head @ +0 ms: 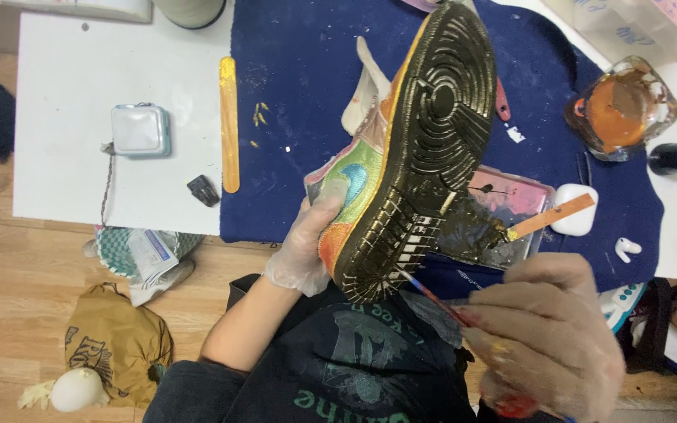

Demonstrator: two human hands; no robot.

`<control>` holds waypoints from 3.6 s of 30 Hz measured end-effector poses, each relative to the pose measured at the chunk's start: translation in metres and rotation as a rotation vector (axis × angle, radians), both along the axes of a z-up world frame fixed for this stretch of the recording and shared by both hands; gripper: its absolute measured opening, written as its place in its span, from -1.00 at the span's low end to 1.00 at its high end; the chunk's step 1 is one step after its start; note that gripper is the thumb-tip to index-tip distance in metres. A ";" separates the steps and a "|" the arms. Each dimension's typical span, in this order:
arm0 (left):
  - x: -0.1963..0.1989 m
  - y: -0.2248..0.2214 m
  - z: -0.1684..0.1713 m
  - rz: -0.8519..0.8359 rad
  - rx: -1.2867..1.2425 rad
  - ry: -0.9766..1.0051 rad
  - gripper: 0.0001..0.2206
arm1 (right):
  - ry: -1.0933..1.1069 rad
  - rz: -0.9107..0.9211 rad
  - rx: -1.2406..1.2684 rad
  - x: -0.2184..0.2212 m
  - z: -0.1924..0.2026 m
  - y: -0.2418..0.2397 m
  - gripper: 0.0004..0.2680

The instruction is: Applying paint to the tread pattern of a shoe sole using a small paintbrush for customization.

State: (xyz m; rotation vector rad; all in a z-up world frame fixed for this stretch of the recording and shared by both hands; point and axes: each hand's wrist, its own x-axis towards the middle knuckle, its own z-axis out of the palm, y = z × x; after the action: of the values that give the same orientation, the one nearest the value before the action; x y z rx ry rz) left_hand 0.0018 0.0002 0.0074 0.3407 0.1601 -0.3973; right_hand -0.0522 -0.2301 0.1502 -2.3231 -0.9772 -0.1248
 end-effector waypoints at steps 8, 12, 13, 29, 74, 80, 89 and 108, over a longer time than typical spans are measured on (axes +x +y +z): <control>-0.003 -0.004 0.004 -0.059 -0.135 0.013 -0.44 | 0.106 -0.375 0.287 -0.025 -0.005 0.000 -0.88; 0.010 -0.017 0.054 -0.090 -0.268 -0.127 -0.09 | 0.023 0.042 -0.330 0.014 -0.033 -0.058 -0.69; 0.004 -0.011 0.034 -0.104 -0.229 -0.066 -0.33 | -0.104 0.040 0.096 0.015 -0.043 -0.067 -0.91; -0.002 -0.002 -0.060 0.641 0.931 -1.135 -0.40 | 0.088 -0.508 0.643 -0.011 -0.121 -0.116 -0.75; -0.045 0.066 -0.251 0.182 0.577 -0.839 -0.32 | 0.332 0.065 0.237 0.079 -0.106 -0.087 -0.67; 0.002 -0.003 -0.110 0.152 0.499 -0.821 -0.30 | 0.351 0.188 0.228 0.078 -0.116 -0.083 -0.64; -0.006 -0.006 -0.083 0.131 0.382 -0.817 -0.28 | 0.287 0.071 0.230 0.068 -0.100 -0.083 -0.67; -0.005 0.003 -0.006 0.039 -0.104 0.070 -0.49 | -0.160 0.047 0.310 -0.010 -0.110 -0.124 -0.69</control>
State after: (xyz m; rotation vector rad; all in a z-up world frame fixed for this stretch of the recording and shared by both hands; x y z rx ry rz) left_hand -0.0029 0.0029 0.0010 0.2215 0.2131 -0.3779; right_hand -0.0621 -0.3537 0.0404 -2.0278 -1.0110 -0.4187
